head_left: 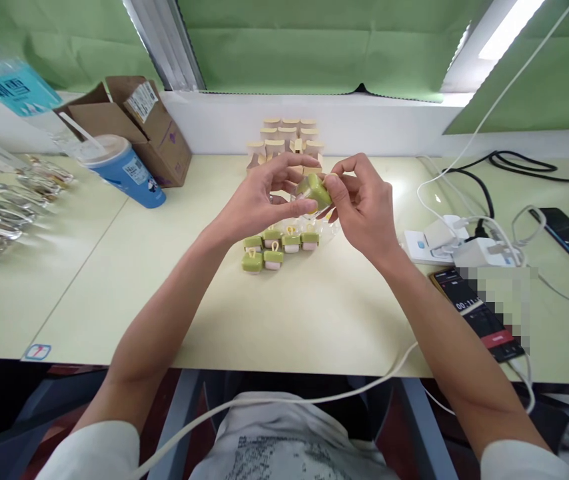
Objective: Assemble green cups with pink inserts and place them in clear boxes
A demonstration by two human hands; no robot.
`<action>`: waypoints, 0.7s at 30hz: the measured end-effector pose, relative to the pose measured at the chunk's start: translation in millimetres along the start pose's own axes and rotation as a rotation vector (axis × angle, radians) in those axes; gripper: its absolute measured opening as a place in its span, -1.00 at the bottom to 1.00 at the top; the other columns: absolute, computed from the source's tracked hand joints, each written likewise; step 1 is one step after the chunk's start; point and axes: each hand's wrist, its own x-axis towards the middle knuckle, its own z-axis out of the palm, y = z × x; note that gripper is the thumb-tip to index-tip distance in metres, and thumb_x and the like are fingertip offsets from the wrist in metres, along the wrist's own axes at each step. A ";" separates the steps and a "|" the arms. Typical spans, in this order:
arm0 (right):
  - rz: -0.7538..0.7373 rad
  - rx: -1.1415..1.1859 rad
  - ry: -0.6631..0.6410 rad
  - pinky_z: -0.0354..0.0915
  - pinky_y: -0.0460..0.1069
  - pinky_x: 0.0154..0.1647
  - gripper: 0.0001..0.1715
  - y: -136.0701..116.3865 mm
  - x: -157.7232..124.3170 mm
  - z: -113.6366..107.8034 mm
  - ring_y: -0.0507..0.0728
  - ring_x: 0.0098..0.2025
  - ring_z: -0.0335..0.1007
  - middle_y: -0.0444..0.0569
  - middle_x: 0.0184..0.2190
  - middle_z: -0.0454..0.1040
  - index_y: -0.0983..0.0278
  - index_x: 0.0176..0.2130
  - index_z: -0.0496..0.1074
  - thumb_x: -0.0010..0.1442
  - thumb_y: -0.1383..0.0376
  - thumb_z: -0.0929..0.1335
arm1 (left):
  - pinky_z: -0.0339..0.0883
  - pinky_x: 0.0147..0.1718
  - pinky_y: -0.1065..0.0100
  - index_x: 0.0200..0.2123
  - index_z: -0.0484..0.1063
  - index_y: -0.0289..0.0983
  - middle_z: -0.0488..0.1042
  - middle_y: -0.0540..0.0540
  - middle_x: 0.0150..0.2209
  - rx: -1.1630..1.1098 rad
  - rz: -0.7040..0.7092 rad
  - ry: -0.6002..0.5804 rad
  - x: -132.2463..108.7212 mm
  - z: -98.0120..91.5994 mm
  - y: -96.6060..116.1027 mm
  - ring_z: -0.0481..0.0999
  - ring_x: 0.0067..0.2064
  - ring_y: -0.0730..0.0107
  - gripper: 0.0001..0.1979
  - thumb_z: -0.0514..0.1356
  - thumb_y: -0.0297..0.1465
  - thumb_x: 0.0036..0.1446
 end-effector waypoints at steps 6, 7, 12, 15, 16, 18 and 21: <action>-0.208 -0.191 -0.140 0.66 0.06 -0.32 -0.04 12.7 7.0 -8.7 0.20 -0.10 0.71 0.05 0.37 0.60 -0.06 0.45 0.38 0.33 -0.43 0.48 | 0.78 -0.02 0.13 0.19 0.58 -0.10 0.68 -0.15 0.02 -0.230 0.004 0.005 6.4 2.4 -16.9 0.76 0.04 0.15 -0.40 0.50 0.12 0.29; -0.240 -0.231 -0.149 0.67 0.07 -0.32 -0.03 14.5 7.3 -9.4 0.22 -0.07 0.71 0.06 0.39 0.57 -0.05 0.45 0.40 0.31 -0.42 0.50 | 0.79 -0.01 0.11 0.20 0.57 -0.11 0.68 -0.16 0.05 -0.242 0.007 0.007 7.2 1.8 -20.1 0.77 0.06 0.13 -0.37 0.50 0.14 0.28; -0.278 -0.302 -0.064 0.73 0.13 -0.25 -0.24 22.1 5.2 -8.6 0.27 0.00 0.71 0.05 0.35 0.59 -0.04 0.41 0.44 0.44 -0.29 0.48 | 0.78 0.01 0.08 0.22 0.57 -0.08 0.59 -0.21 0.29 -0.148 0.093 -0.020 8.2 -0.4 -27.9 0.77 0.12 0.04 -0.24 0.61 0.15 0.09; -0.329 -0.321 -0.040 0.76 0.17 -0.16 -0.34 19.8 4.0 -9.8 0.29 0.06 0.71 0.02 0.30 0.62 -0.03 0.39 0.46 0.49 -0.22 0.46 | 0.77 -0.01 0.12 0.24 0.57 -0.04 0.57 -0.21 0.32 -0.019 0.173 0.041 6.3 1.0 -22.9 0.75 0.12 0.07 -0.23 0.62 0.14 0.07; -0.346 -0.329 -0.034 0.77 0.19 -0.13 -0.36 17.6 3.8 -10.4 0.30 0.08 0.70 0.02 0.29 0.63 -0.03 0.38 0.46 0.50 -0.20 0.46 | 0.77 -0.03 0.14 0.24 0.57 -0.03 0.56 -0.21 0.33 0.031 0.203 0.075 5.2 1.7 -19.9 0.75 0.12 0.08 -0.24 0.61 0.15 0.08; -0.364 -0.335 -0.025 0.78 0.22 -0.07 -0.42 12.0 3.2 -11.4 0.31 0.14 0.68 0.04 0.30 0.62 -0.01 0.37 0.46 0.53 -0.13 0.44 | 0.77 -0.07 0.17 0.23 0.58 -0.01 0.56 -0.20 0.33 0.141 0.281 0.142 2.4 3.0 -13.5 0.73 0.15 0.07 -0.28 0.59 0.15 0.12; -0.381 -0.301 -0.025 0.78 0.24 0.05 -0.53 4.6 1.8 -11.2 0.32 0.26 0.63 0.08 0.33 0.59 0.00 0.35 0.45 0.55 0.01 0.43 | 0.78 -0.06 0.14 0.22 0.58 0.04 0.59 -0.17 0.26 0.289 0.415 0.207 -1.4 4.0 -6.6 0.68 0.25 0.00 -0.38 0.54 0.14 0.21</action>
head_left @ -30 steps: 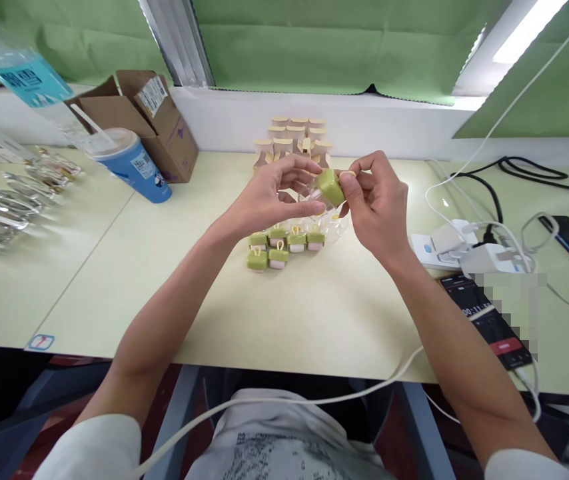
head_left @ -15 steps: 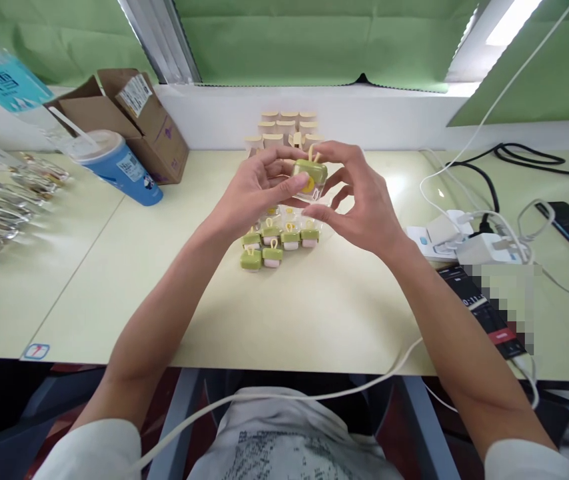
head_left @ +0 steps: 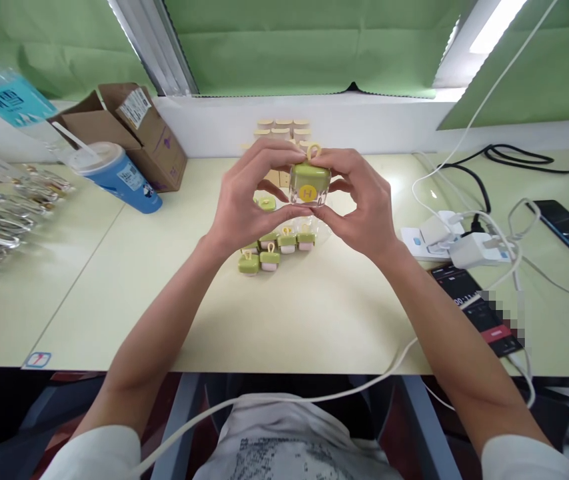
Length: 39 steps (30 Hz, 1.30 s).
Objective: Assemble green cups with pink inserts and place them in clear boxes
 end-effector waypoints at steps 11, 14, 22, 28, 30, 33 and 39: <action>0.022 -0.094 0.032 0.72 0.33 -0.05 -0.26 9.9 -2.7 -1.2 0.43 0.04 0.73 0.12 0.13 0.68 -0.07 0.32 0.49 0.36 -0.32 0.51 | 0.75 0.01 0.03 0.32 0.47 -0.01 0.54 -0.25 0.27 0.188 -0.090 -0.067 -7.2 3.9 1.5 0.67 0.27 -0.07 -0.24 0.23 0.38 0.35; 0.018 -0.142 0.027 0.68 0.29 -0.14 -0.22 11.3 -4.1 -3.8 0.40 -0.09 0.73 0.12 0.01 0.71 -0.03 0.26 0.53 0.30 -0.38 0.52 | 0.74 0.01 0.05 0.30 0.47 0.01 0.56 -0.23 0.25 0.180 -0.112 -0.092 -8.7 5.0 2.0 0.71 0.21 -0.02 -0.29 0.21 0.36 0.38; -0.006 -0.155 0.054 0.56 0.25 -0.28 -0.34 -3.8 3.0 -11.9 0.28 -0.33 0.63 0.03 -0.12 0.65 -0.04 0.17 0.59 0.36 -0.37 0.48 | 0.69 -0.14 0.21 0.28 0.41 -0.04 0.52 -0.20 0.27 0.035 -0.093 -0.069 -5.6 10.1 0.2 0.71 0.16 0.09 -0.18 0.12 0.46 0.34; -0.023 -0.010 0.001 0.63 0.17 -0.30 -0.37 5.6 4.8 -6.1 0.28 -0.14 0.69 0.12 0.12 0.68 -0.08 0.25 0.59 0.40 -0.31 0.48 | 0.69 0.03 0.04 0.43 0.25 0.01 0.36 -0.14 0.40 -0.057 -0.267 -0.164 -2.9 5.7 1.6 0.61 0.38 -0.09 -0.12 0.29 0.38 0.28; -0.038 -0.022 -0.056 0.67 0.20 -0.23 -0.39 8.9 3.8 -5.2 0.29 -0.12 0.71 0.08 0.13 0.70 -0.07 0.27 0.58 0.44 -0.28 0.47 | 0.68 0.10 0.01 0.49 0.18 0.02 0.38 -0.15 0.36 -0.147 -0.254 -0.155 -2.1 4.4 -0.3 0.63 0.36 -0.06 -0.09 0.33 0.31 0.30; -0.067 -0.094 -0.151 0.67 0.22 -0.19 -0.49 10.1 0.9 -4.4 0.31 -0.09 0.73 0.03 0.10 0.74 -0.03 0.28 0.58 0.51 -0.16 0.44 | 0.67 0.16 0.00 0.51 0.22 0.05 0.45 -0.14 0.32 -0.211 -0.255 -0.190 -0.9 3.2 -2.5 0.65 0.34 -0.05 -0.13 0.40 0.21 0.32; -0.108 -0.187 -0.116 0.64 0.21 -0.14 -0.59 13.8 -2.4 3.2 0.36 0.04 0.73 0.02 0.16 0.75 0.03 0.23 0.60 0.57 -0.06 0.40 | 0.72 0.14 0.06 0.36 0.53 0.10 0.58 -0.09 0.31 -0.196 -0.303 -0.229 1.0 -0.3 -2.0 0.69 0.27 -0.02 -0.34 0.54 0.01 0.25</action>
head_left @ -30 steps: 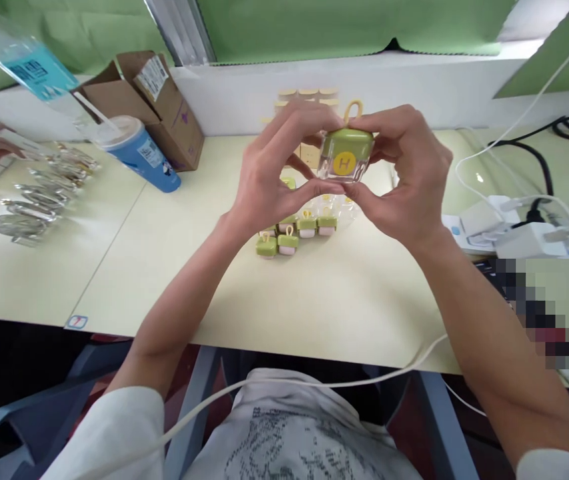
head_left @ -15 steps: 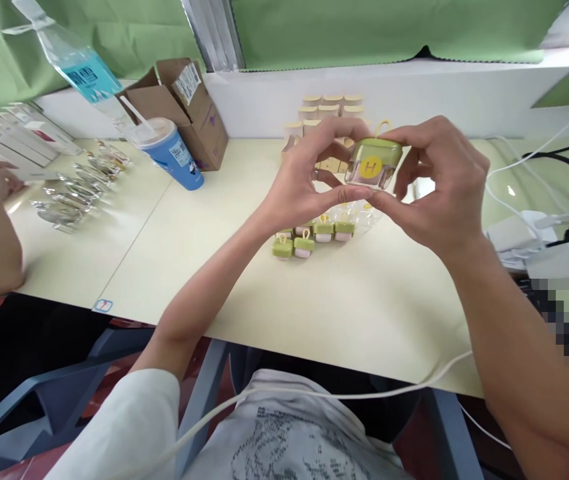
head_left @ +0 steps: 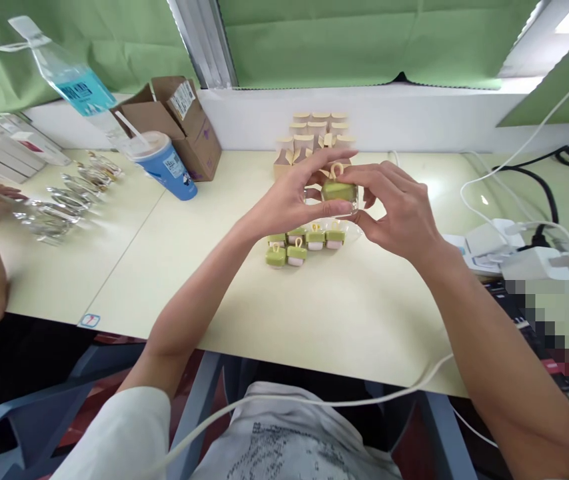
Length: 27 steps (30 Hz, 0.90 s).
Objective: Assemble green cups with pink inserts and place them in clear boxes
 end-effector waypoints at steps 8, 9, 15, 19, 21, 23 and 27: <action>0.073 0.091 0.011 0.66 0.16 -0.26 -0.51 6.1 1.5 -4.9 0.20 -0.21 0.69 0.06 0.35 0.60 -0.04 0.36 0.55 0.53 0.02 0.41 | 0.63 0.26 -0.11 0.28 0.56 -0.05 0.62 -0.18 0.24 0.182 -0.057 0.182 7.8 -27.5 -50.7 0.68 0.21 0.00 -0.38 0.52 -0.25 0.16; 0.077 0.091 0.017 0.66 0.15 -0.27 -0.54 5.4 1.7 -5.5 0.18 -0.24 0.67 0.05 0.31 0.62 -0.04 0.34 0.56 0.54 0.05 0.39 | 0.61 0.29 -0.11 0.24 0.57 -0.06 0.63 -0.18 0.24 0.197 -0.083 0.210 10.5 -29.8 -60.7 0.67 0.21 0.01 -0.41 0.51 -0.27 0.14; 0.000 0.106 -0.012 0.54 0.08 -0.35 -0.61 -1.6 1.9 -2.6 0.10 -0.36 0.57 0.05 0.09 0.69 0.07 0.23 0.61 0.57 0.22 0.31 | 0.57 0.28 0.05 0.17 0.58 -0.11 0.68 -0.12 0.18 0.334 -0.245 0.266 31.7 -27.1 -102.7 0.66 0.17 0.10 -0.46 0.44 -0.34 0.07; 0.031 0.088 -0.079 0.47 0.06 -0.31 -0.66 -5.7 2.2 -2.7 0.11 -0.37 0.57 0.04 -0.04 0.72 0.13 0.09 0.65 0.57 0.25 0.29 | 0.55 0.29 0.07 0.18 0.60 -0.21 0.71 -0.18 0.14 0.399 -0.301 0.248 40.8 -25.0 -118.1 0.68 0.18 0.05 -0.40 0.43 -0.37 0.02; 0.051 0.069 -0.103 0.44 0.06 -0.30 -0.66 -5.9 2.5 -3.0 0.12 -0.37 0.55 0.03 -0.11 0.73 0.15 0.03 0.66 0.58 0.26 0.28 | 0.54 0.29 0.03 0.16 0.62 -0.24 0.72 -0.20 0.12 0.404 -0.321 0.213 42.0 -27.4 -124.9 0.68 0.17 0.00 -0.41 0.42 -0.37 -0.01; 0.055 0.046 -0.106 0.40 0.06 -0.31 -0.67 -4.7 2.5 -2.3 0.13 -0.37 0.54 0.00 -0.18 0.73 0.15 -0.02 0.66 0.57 0.28 0.29 | 0.52 0.31 -0.01 0.17 0.64 -0.23 0.72 -0.19 0.15 0.430 -0.333 0.144 41.8 -31.4 -130.7 0.66 0.19 -0.05 -0.39 0.41 -0.36 -0.02; 0.048 0.010 -0.112 0.31 0.05 -0.35 -0.69 -1.1 1.3 1.9 0.12 -0.41 0.49 -0.06 -0.28 0.71 0.14 -0.07 0.67 0.54 0.30 0.30 | 0.46 0.38 -0.04 0.25 0.62 -0.19 0.63 -0.23 0.31 0.484 -0.322 0.008 40.4 -37.1 -137.5 0.58 0.28 -0.08 -0.38 0.37 -0.33 0.07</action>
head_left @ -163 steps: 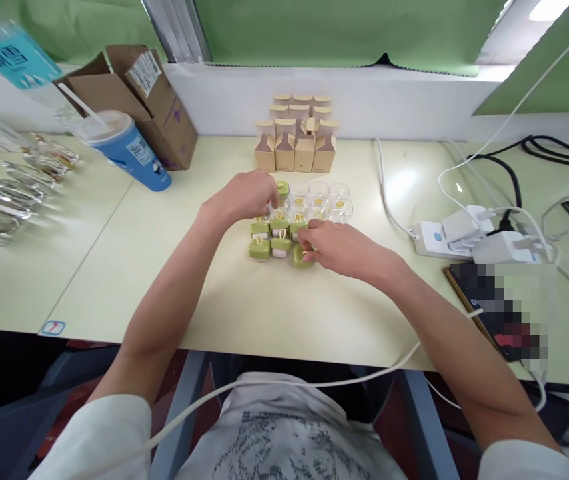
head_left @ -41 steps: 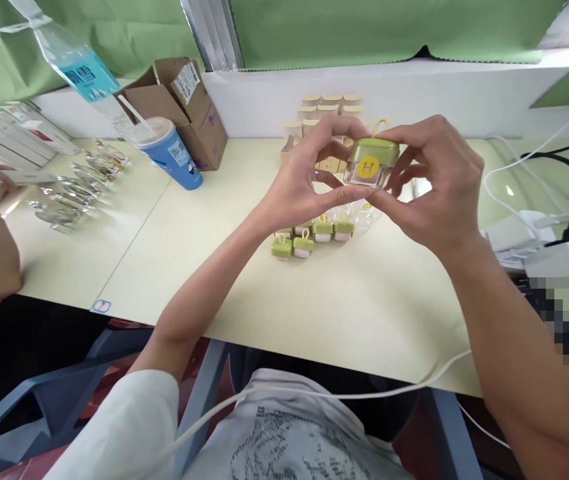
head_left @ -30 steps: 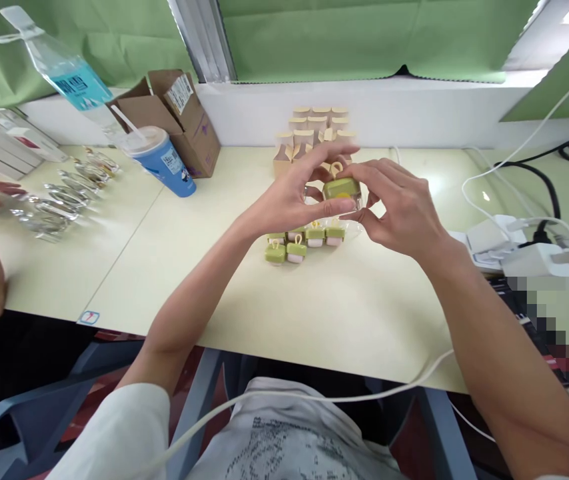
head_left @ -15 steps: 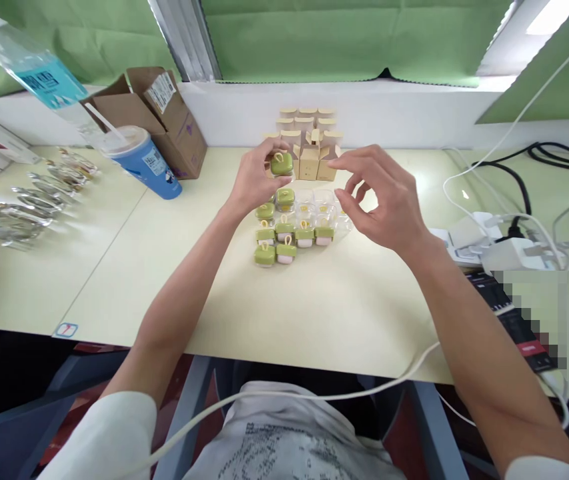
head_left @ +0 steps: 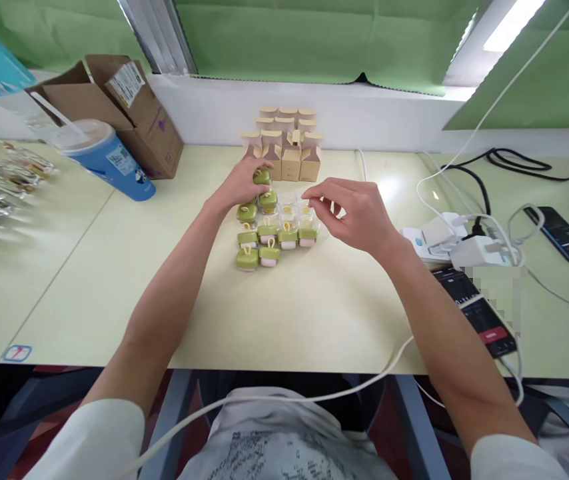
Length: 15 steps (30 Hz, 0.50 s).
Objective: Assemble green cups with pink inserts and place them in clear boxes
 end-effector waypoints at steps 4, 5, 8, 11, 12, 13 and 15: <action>0.055 -0.010 -0.059 0.31 0.06 -0.33 -0.70 1.3 -0.5 3.2 0.13 -0.40 0.50 -0.06 -0.24 0.75 0.13 -0.08 0.67 0.51 0.30 0.31 | 0.48 0.35 0.01 0.30 0.59 -0.21 0.64 -0.26 0.30 -0.075 -0.022 -0.099 -1.9 0.5 0.4 0.61 0.29 -0.05 -0.40 0.33 -0.30 0.19; 0.073 -0.010 -0.062 0.31 0.07 -0.33 -0.71 2.3 -0.6 3.5 0.13 -0.40 0.50 -0.06 -0.23 0.75 0.14 -0.08 0.67 0.50 0.30 0.32 | 0.49 0.32 0.04 0.30 0.59 -0.21 0.67 -0.25 0.27 -0.090 -0.036 -0.121 -2.9 0.4 1.2 0.63 0.27 -0.03 -0.42 0.32 -0.29 0.21; 0.157 -0.016 -0.047 0.34 0.08 -0.30 -0.73 11.1 -1.7 4.8 0.15 -0.40 0.53 -0.08 -0.29 0.73 0.13 -0.09 0.66 0.46 0.31 0.34 | 0.53 0.22 0.09 0.25 0.61 -0.16 0.71 -0.21 0.18 -0.099 -0.054 -0.183 -6.3 -1.9 3.9 0.67 0.19 0.01 -0.49 0.31 -0.25 0.24; 0.283 -0.045 -0.014 0.44 0.14 -0.20 -0.79 32.2 -7.1 12.6 0.24 -0.27 0.61 -0.03 -0.25 0.72 0.11 -0.08 0.65 0.42 0.28 0.38 | 0.55 0.17 0.11 0.23 0.63 -0.14 0.72 -0.18 0.17 -0.104 -0.050 -0.242 -10.2 -6.2 6.3 0.68 0.17 0.02 -0.50 0.32 -0.22 0.24; 0.336 -0.055 0.004 0.49 0.18 -0.15 -0.81 41.3 -9.9 17.8 0.28 -0.19 0.63 0.02 -0.18 0.72 0.11 -0.05 0.65 0.41 0.25 0.40 | 0.56 0.16 0.12 0.23 0.62 -0.14 0.73 -0.17 0.17 -0.111 -0.054 -0.254 -11.7 -7.7 7.2 0.69 0.18 0.02 -0.50 0.32 -0.22 0.23; 0.392 -0.060 0.023 0.53 0.23 -0.09 -0.78 50.9 -13.2 24.3 0.34 -0.10 0.64 0.08 -0.09 0.72 0.12 0.01 0.63 0.39 0.22 0.43 | 0.57 0.15 0.13 0.23 0.62 -0.14 0.73 -0.17 0.17 -0.117 -0.058 -0.263 -13.4 -8.9 8.0 0.69 0.18 0.03 -0.49 0.33 -0.22 0.23; 0.507 -0.041 0.058 0.57 0.34 0.05 -0.59 69.1 -19.6 40.6 0.43 0.11 0.62 0.19 0.08 0.68 0.14 0.17 0.57 0.36 0.16 0.44 | 0.57 0.17 0.13 0.20 0.64 -0.16 0.73 -0.18 0.18 -0.127 -0.055 -0.263 -16.5 -10.3 9.0 0.68 0.21 0.03 -0.52 0.34 -0.21 0.23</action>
